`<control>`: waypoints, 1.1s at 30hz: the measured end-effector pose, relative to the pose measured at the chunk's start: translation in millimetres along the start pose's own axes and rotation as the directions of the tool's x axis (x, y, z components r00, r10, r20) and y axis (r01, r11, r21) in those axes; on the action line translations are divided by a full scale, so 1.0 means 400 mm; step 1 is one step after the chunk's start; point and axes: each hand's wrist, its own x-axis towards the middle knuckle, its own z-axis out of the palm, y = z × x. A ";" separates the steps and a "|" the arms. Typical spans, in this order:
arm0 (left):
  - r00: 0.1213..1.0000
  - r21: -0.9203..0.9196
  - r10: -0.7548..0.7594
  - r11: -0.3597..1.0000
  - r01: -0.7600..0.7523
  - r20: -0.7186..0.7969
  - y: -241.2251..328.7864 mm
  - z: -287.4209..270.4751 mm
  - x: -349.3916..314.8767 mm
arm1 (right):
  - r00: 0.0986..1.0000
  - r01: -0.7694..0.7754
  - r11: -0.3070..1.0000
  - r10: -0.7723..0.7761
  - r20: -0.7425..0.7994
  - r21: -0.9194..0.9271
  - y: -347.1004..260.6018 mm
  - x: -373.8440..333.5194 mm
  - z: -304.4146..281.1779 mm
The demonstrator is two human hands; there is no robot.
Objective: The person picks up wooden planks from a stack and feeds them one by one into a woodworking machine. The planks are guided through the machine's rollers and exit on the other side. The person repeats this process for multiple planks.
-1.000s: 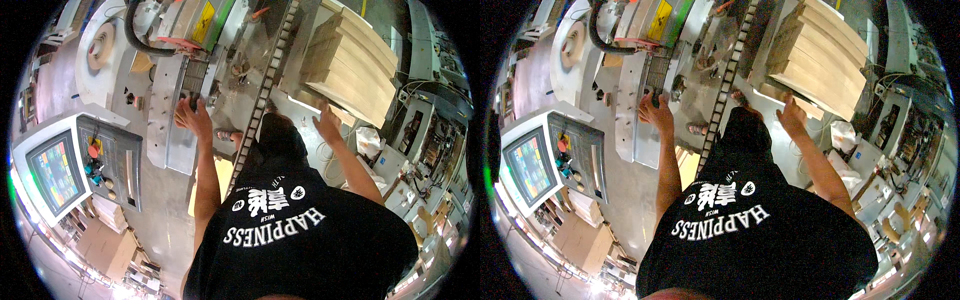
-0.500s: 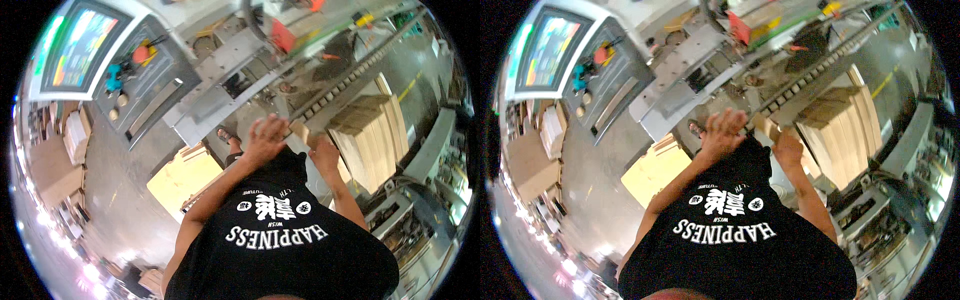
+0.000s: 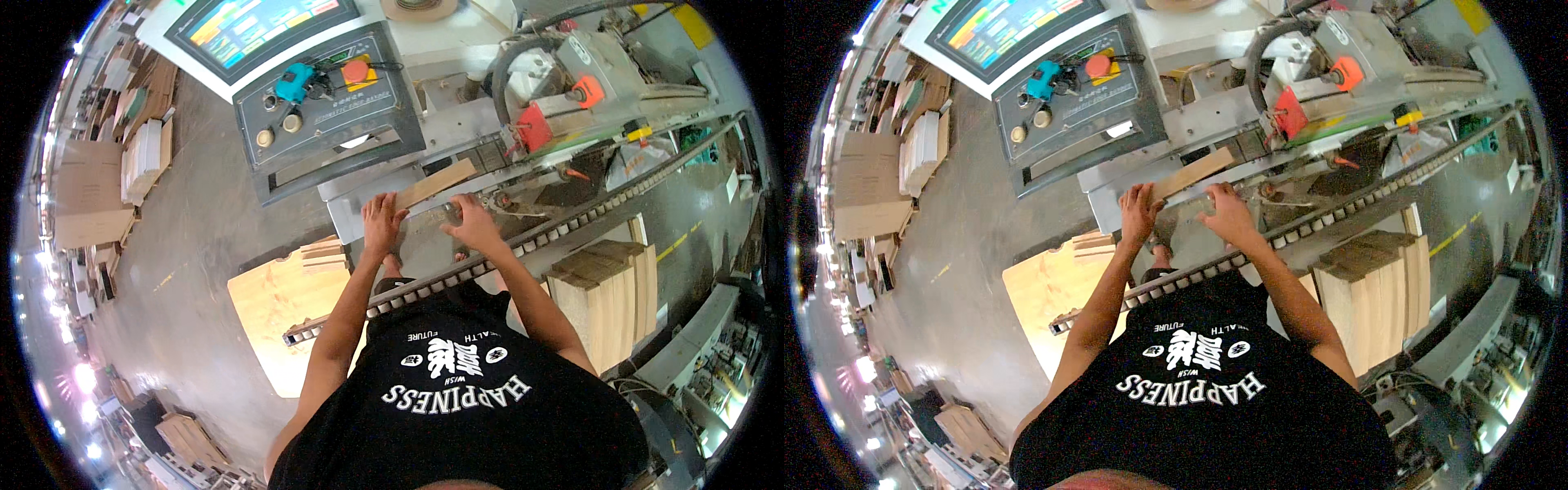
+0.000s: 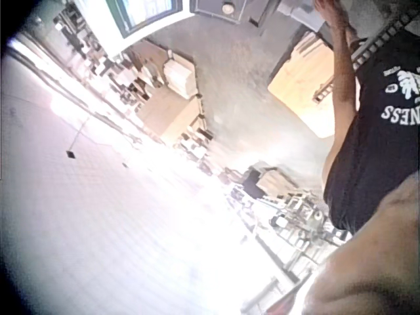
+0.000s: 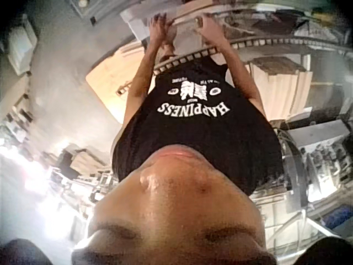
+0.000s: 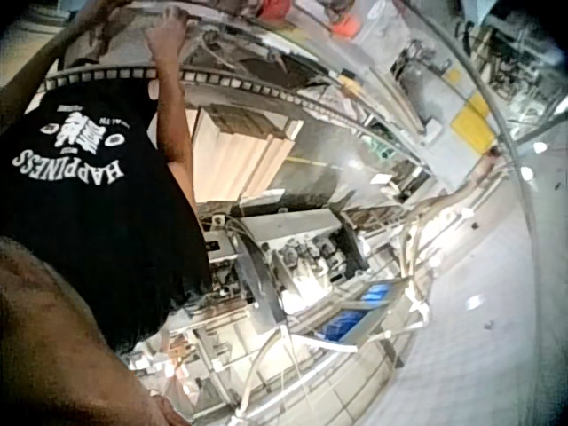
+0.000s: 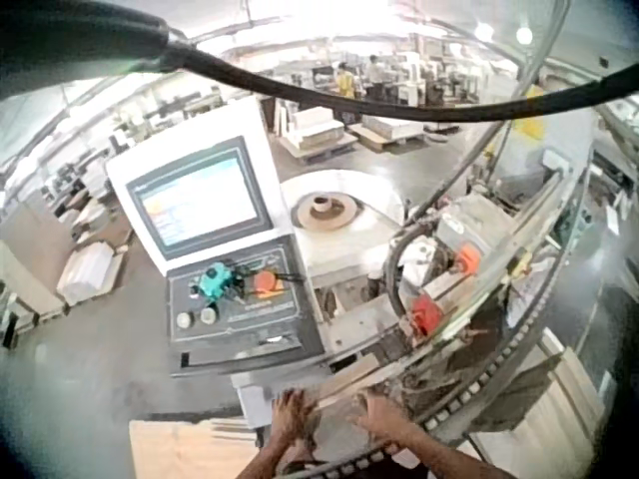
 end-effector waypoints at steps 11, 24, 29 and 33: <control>0.969 0.113 -0.141 0.980 0.166 -0.204 -0.028 0.062 0.115 | 0.978 -0.020 0.206 0.210 -0.024 0.978 -0.010 0.197 0.171; 0.978 0.258 -0.124 0.952 0.166 -0.170 -0.089 0.032 0.110 | 0.963 0.142 0.118 0.214 -0.165 0.983 -0.034 0.200 0.156; 0.988 0.278 -0.142 0.949 0.151 -0.056 -0.074 0.091 0.138 | 0.952 0.153 0.192 0.236 -0.197 0.969 0.018 0.212 0.092; 0.982 0.199 -0.184 0.965 0.172 0.040 0.038 0.117 0.209 | 0.911 0.241 0.193 0.293 -0.290 0.951 0.070 0.223 0.050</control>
